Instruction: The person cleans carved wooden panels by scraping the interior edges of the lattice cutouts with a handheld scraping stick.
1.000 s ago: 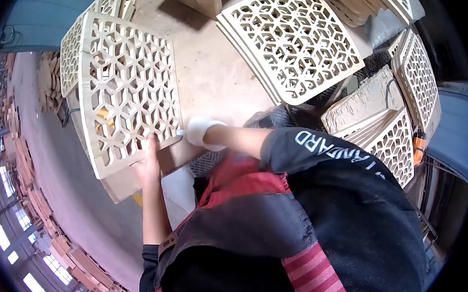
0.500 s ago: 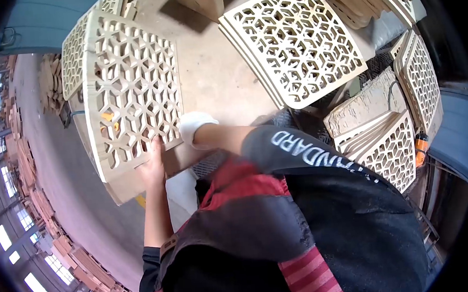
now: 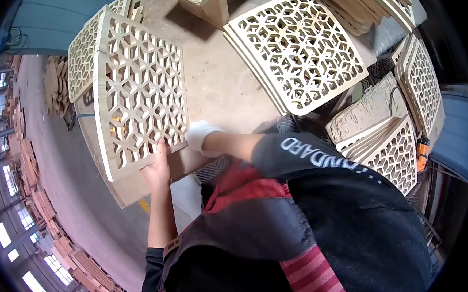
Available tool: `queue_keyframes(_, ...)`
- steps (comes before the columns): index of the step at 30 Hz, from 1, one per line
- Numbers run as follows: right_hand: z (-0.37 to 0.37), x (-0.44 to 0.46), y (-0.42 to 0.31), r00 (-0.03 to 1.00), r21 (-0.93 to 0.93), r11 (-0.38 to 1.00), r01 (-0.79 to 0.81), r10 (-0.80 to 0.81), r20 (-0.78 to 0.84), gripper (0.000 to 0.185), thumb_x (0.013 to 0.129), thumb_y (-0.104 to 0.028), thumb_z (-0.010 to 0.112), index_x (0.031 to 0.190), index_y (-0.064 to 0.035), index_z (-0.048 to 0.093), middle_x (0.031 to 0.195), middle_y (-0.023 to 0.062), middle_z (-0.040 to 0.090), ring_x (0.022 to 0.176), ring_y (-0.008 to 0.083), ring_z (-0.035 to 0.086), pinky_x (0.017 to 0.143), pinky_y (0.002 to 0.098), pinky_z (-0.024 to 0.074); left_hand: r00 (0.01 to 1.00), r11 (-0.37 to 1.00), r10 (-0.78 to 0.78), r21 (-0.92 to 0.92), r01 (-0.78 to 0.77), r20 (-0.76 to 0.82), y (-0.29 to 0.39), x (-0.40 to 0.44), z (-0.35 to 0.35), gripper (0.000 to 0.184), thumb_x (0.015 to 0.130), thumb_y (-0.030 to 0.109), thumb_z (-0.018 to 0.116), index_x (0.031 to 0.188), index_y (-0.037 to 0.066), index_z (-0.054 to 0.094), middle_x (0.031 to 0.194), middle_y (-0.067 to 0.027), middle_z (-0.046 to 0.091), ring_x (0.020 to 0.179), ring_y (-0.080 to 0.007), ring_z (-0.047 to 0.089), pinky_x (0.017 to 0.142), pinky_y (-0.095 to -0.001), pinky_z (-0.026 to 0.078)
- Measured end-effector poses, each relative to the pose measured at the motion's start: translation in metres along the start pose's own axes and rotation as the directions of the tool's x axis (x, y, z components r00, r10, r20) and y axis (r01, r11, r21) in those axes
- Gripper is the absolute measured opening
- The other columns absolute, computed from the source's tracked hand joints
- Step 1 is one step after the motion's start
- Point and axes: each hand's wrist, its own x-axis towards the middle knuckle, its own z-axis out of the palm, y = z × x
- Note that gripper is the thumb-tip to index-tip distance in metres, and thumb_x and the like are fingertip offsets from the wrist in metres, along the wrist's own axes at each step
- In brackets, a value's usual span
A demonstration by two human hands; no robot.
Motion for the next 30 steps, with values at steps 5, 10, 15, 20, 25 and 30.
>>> queue_keyframes(5, -0.033, -0.028, -0.013, 0.997, 0.065, 0.995, -0.072, 0.072, 0.001, 0.029, 0.082, -0.008, 0.051, 0.101, 0.0008, 0.070, 0.102, 0.0231, 0.068, 0.094, 0.0388, 0.067, 0.080, 0.0414, 0.0532, 1.000, 0.993, 0.007, -0.115, -0.003, 0.028, 0.004, -0.002, 0.001, 0.046, 0.086, 0.009, 0.072, 0.125, -0.006, 0.054, 0.123, -0.0140, 0.060, 0.109, -0.0200, 0.057, 0.097, -0.0334, 0.043)
queue_keyframes(10, -0.039, -0.025, -0.022, 0.994, -0.198, 0.975, 0.105, -0.095, 0.059, 0.032, 0.091, -0.019, 0.045, 0.108, -0.0024, 0.066, 0.106, 0.0214, 0.066, 0.099, 0.0381, 0.064, 0.084, 0.0433, 0.0503, 0.996, 0.997, -0.079, -0.016, 0.079, 0.028, 0.025, -0.001, -0.002, 0.045, 0.086, 0.015, 0.071, 0.122, -0.007, 0.056, 0.120, -0.0162, 0.062, 0.108, -0.0247, 0.059, 0.097, -0.0357, 0.043)
queue_keyframes(15, -0.015, -0.026, 0.004, 0.995, 0.075, 0.993, -0.091, 0.089, 0.036, 0.033, 0.095, -0.023, 0.043, 0.112, -0.0061, 0.065, 0.105, 0.0193, 0.067, 0.098, 0.0377, 0.064, 0.084, 0.0419, 0.0498, 1.000, 0.999, 0.021, -0.040, -0.021, 0.010, 0.005, 0.000, -0.001, 0.049, 0.085, 0.016, 0.074, 0.125, -0.006, 0.055, 0.122, -0.0152, 0.061, 0.108, -0.0211, 0.058, 0.097, -0.0347, 0.044)
queue_keyframes(20, -0.059, -0.032, -0.022, 0.995, -0.013, 1.000, 0.011, -0.010, 0.096, 0.033, 0.096, -0.021, 0.042, 0.108, -0.0038, 0.067, 0.099, 0.0214, 0.068, 0.093, 0.0379, 0.065, 0.080, 0.0439, 0.0499, 0.997, 0.988, -0.072, 0.141, 0.070, 0.013, 0.019, 0.001, -0.001, 0.051, 0.086, 0.019, 0.073, 0.127, -0.005, 0.054, 0.127, -0.0150, 0.058, 0.113, -0.0219, 0.056, 0.100, -0.0357, 0.042)
queue_keyframes(25, -0.029, -0.026, -0.011, 0.996, 0.002, 0.999, -0.037, 0.037, 0.080, 0.033, 0.097, -0.017, 0.039, 0.106, -0.0008, 0.066, 0.101, 0.0234, 0.067, 0.093, 0.0386, 0.065, 0.081, 0.0426, 0.0506, 0.999, 0.999, -0.034, 0.011, 0.034, 0.036, 0.009, 0.009, -0.005, 0.045, 0.087, 0.019, 0.070, 0.123, -0.004, 0.057, 0.124, -0.0167, 0.060, 0.113, -0.0267, 0.057, 0.100, -0.0379, 0.041)
queue_keyframes(30, -0.031, -0.010, -0.012, 0.987, -0.065, 0.986, 0.152, -0.154, -0.038, 0.031, 0.094, -0.017, 0.042, 0.103, -0.0022, 0.068, 0.101, 0.0235, 0.066, 0.093, 0.0391, 0.064, 0.081, 0.0441, 0.0513, 0.998, 0.999, -0.045, 0.021, 0.044, 0.036, 0.007, 0.011, -0.002, 0.045, 0.087, 0.019, 0.070, 0.123, -0.004, 0.057, 0.122, -0.0168, 0.061, 0.111, -0.0266, 0.058, 0.099, -0.0381, 0.042)
